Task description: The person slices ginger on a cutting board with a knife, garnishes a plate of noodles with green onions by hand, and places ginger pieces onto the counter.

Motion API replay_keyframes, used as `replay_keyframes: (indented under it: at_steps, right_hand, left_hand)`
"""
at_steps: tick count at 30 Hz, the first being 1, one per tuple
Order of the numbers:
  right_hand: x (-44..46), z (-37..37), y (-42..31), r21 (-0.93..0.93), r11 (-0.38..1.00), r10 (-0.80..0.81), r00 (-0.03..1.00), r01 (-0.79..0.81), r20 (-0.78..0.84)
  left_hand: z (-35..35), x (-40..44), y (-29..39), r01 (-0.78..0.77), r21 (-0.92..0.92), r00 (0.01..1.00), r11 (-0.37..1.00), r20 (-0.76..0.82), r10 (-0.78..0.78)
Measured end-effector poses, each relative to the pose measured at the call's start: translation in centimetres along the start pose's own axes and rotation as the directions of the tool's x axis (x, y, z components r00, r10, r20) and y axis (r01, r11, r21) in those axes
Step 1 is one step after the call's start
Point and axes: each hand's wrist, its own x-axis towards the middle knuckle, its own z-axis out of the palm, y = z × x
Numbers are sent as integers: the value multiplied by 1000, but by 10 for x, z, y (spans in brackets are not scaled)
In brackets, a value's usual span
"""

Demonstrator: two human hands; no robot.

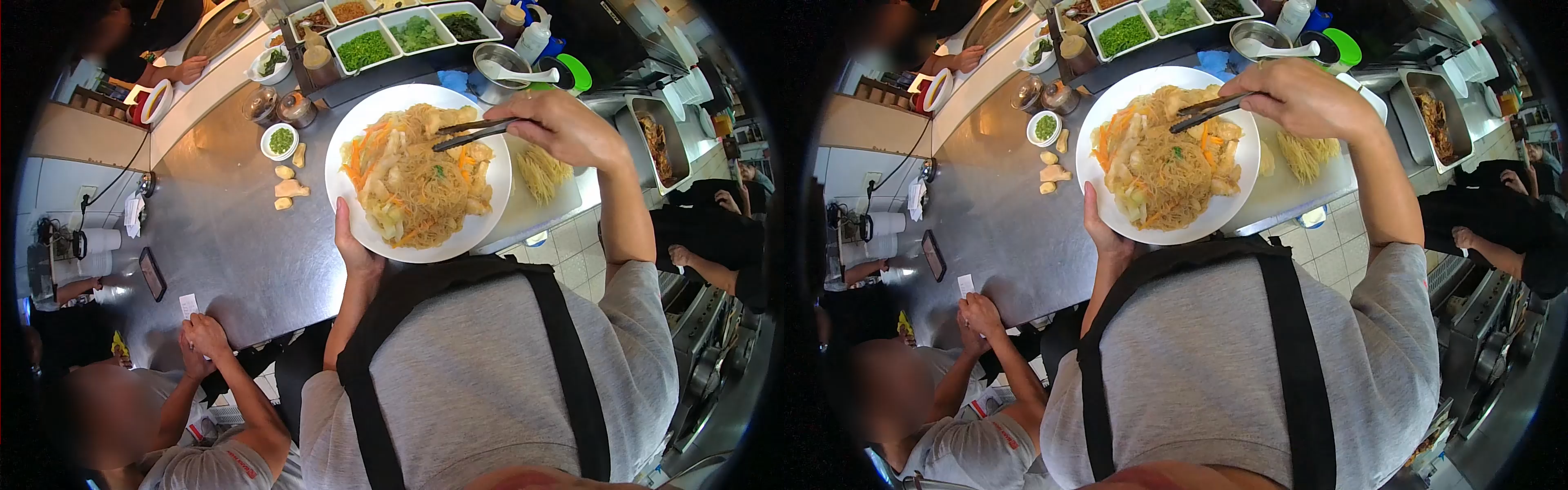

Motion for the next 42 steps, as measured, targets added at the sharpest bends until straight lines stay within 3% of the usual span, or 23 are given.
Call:
replay_keyframes:
  at_steps: [7, 10, 12, 14, 17, 18, 21, 23, 25, 28, 31, 34, 37, 38, 41, 42]
  right_hand:
    - [4, -14, 12, 142, 989, -29, 999, 32, -23]
    - [11, -17, 48, 219, 944, 286, 944, -248, -165]
    - [14, -7, 93, -23, 898, 418, 869, -440, -265]
    - [23, 12, 127, -287, 829, 406, 869, -481, -283]
    - [42, 36, 143, -379, 740, 481, 831, -556, -279]
    - [44, 38, 140, -409, 736, 477, 842, -539, -252]
    - [66, 48, 131, -564, 783, 62, 934, -264, -353]
    - [92, 60, 108, -312, 949, -74, 937, -38, -341]
    - [110, 73, 80, -96, 995, -64, 962, 40, -267]
    - [132, 77, 69, 100, 988, 112, 993, -114, 28]
    - [145, 88, 75, 159, 986, 43, 998, -49, 42]
    - [148, 91, 72, 427, 874, 268, 963, -231, -28]
    - [153, 79, 102, 166, 913, 387, 920, -372, -64]
    - [154, 91, 125, -33, 917, 396, 917, -397, -38]
    - [133, 126, 161, -325, 927, 183, 982, -187, -44]
    - [123, 134, 156, -292, 934, 205, 978, -205, -29]
  left_hand:
    - [3, 1, 3, -2, 1, 1000, 1000, -23, 2]
    - [5, 1, 5, -3, 15, 999, 1000, -42, 4]
    - [2, 0, 1, -2, 17, 999, 1000, -48, 3]
    - [-4, 2, -2, 2, -9, 999, 1000, -34, -2]
    - [-5, 3, -1, 18, -18, 999, 1000, -28, -18]
    - [-5, 0, -1, 27, -16, 999, 1000, -28, -27]
    - [-5, 1, 1, 31, 3, 999, 1000, -32, -31]
    - [-5, 3, 2, 26, 12, 999, 1000, -19, -26]
    - [-5, 2, 3, 29, 15, 1000, 999, -12, -28]
    - [-2, 3, 6, 39, 23, 999, 999, -22, -38]
    - [-3, 3, 6, 38, 48, 999, 998, -28, -37]
    - [-5, 0, 1, 35, 46, 999, 998, -25, -34]
    - [-6, -1, 1, 27, 50, 998, 998, -56, -24]
    - [-5, -2, 0, 20, 47, 997, 999, -69, -16]
    - [-5, -5, -3, 2, 35, 997, 999, -71, 0]
    - [-5, -5, -2, 4, 29, 998, 1000, -65, -2]
